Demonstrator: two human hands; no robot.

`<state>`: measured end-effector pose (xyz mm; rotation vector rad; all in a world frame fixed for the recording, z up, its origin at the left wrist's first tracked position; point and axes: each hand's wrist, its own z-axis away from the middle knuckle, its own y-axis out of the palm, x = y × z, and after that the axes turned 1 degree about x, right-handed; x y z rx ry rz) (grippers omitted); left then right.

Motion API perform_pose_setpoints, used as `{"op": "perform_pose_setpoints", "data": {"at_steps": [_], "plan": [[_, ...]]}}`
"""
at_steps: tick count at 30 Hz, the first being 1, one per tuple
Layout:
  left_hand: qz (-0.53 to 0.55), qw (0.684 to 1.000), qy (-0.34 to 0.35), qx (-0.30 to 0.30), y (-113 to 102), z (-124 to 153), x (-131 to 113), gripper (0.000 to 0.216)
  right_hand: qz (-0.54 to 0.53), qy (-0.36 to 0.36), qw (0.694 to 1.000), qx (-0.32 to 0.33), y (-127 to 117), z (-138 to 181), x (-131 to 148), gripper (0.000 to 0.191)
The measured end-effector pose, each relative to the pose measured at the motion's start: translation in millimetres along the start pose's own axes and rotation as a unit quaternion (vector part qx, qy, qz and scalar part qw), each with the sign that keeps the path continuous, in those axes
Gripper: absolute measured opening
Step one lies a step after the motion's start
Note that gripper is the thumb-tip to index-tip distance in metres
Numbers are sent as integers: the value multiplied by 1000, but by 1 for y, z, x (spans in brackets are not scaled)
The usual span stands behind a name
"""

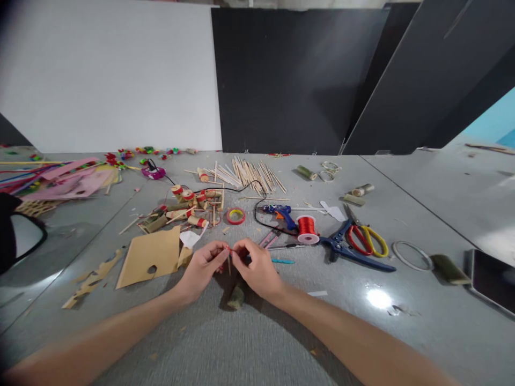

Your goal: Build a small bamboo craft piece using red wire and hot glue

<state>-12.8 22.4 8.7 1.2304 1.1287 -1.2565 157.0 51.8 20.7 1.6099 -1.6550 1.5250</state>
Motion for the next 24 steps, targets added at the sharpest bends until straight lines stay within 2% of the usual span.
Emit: {"op": "perform_pose_setpoints", "data": {"at_steps": [16, 24], "plan": [[-14, 1000, 18, -20, -1, -1, -1, 30, 28, -24, 999, 6, -1, 4, 3, 9], [-4, 1000, 3, -12, 0, 0, -2, 31, 41, -23, 999, -21, 1, 2, 0, 13]]}}
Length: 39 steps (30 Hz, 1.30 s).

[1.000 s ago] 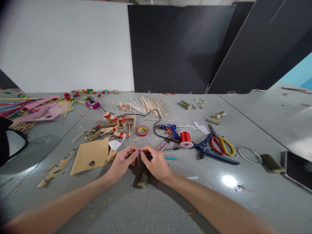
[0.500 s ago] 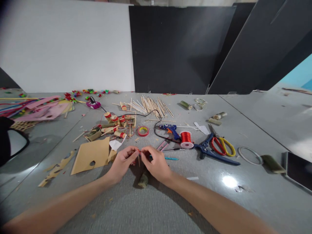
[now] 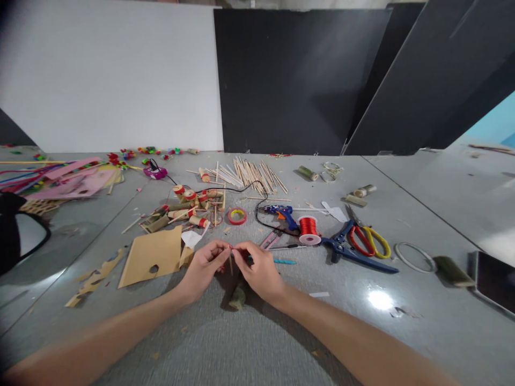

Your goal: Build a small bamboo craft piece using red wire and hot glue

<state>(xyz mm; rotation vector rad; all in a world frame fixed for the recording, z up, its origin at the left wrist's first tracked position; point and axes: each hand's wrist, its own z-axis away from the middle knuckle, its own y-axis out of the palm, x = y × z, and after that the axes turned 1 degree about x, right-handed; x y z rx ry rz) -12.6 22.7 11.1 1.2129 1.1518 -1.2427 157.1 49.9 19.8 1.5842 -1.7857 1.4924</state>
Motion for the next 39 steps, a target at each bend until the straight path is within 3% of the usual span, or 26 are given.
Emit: {"op": "perform_pose_setpoints", "data": {"at_steps": [27, 39], "plan": [[1, 1000, 1, -1, 2, 2, -5, 28, -38, 24, 998, 40, -4, -1, 1, 16], [10, 1000, -2, 2, 3, 1, -4, 29, -164, 68, 983, 35, -4, 1, -5, 23]]}}
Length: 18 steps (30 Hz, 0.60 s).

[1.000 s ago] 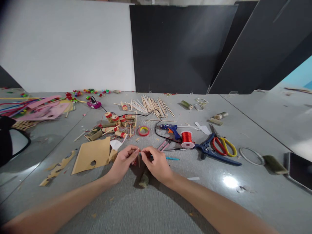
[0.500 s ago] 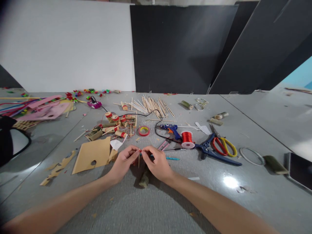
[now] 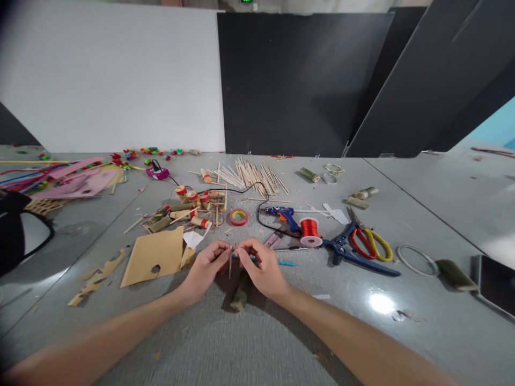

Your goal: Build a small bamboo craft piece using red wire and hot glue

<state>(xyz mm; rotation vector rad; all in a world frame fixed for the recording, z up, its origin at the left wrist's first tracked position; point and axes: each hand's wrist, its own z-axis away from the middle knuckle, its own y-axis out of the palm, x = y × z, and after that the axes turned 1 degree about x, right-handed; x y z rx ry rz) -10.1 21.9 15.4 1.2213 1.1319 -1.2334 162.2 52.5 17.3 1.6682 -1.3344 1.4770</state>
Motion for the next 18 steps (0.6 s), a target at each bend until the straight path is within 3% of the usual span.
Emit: {"op": "perform_pose_setpoints", "data": {"at_steps": [4, 11, 18], "plan": [[-8, 1000, -3, 2, 0, 0, -1, 32, -7, -14, 1000, -12, 1, -1, 0, 23], [-16, 1000, 0, 20, 1, 1, -1, 33, 79, -8, 996, -38, 1, -6, -2, 18], [-56, 997, 46, -24, -2, 1, 2, 29, 81, -12, 997, -11, 0, -6, 2, 19]]}}
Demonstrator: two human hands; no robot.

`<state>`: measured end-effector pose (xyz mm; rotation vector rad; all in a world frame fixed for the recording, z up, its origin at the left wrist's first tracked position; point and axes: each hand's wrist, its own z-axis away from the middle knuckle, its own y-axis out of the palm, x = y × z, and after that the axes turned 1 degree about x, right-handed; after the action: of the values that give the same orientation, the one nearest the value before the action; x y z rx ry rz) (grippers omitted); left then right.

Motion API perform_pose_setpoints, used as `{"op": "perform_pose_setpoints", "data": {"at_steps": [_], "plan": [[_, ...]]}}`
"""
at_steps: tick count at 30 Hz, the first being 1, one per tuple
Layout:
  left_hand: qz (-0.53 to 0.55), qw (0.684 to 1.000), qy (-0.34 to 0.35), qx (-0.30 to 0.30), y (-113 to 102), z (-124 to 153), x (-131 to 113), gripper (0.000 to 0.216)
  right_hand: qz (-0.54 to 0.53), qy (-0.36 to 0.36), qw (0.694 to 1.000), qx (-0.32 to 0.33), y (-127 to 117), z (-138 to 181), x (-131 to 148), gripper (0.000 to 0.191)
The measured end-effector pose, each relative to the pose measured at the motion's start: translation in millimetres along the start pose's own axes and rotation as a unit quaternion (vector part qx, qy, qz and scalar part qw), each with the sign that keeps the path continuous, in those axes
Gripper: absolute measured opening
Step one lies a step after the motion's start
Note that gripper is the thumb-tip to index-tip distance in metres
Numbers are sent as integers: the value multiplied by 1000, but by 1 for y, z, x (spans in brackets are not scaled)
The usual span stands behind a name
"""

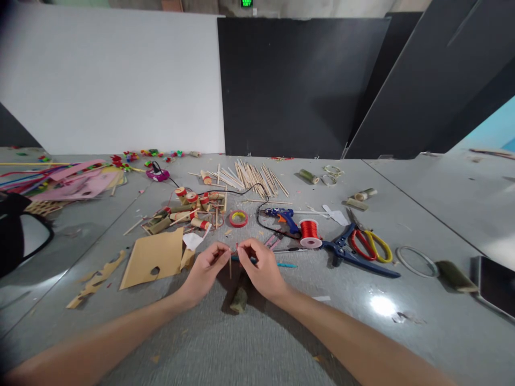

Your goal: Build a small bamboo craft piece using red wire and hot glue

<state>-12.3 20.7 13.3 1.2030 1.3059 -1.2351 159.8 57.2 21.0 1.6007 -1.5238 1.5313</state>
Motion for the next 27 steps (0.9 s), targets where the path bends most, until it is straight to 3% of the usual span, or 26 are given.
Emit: {"op": "perform_pose_setpoints", "data": {"at_steps": [7, 13, 23, 27], "plan": [[-1, 1000, 11, 25, -2, 1, 0, 32, -101, 0, 995, 11, -1, 3, 2, 22], [-7, 1000, 10, -7, -2, -1, 4, 32, -128, -49, 988, 67, -6, 10, 8, 23], [64, 996, -48, 27, 3, 1, 1, 37, -195, -41, 970, 139, -8, 12, 12, 22], [65, 995, -66, 41, 3, 0, 3, 37, -202, -43, 968, 139, -7, 13, 12, 22]]}}
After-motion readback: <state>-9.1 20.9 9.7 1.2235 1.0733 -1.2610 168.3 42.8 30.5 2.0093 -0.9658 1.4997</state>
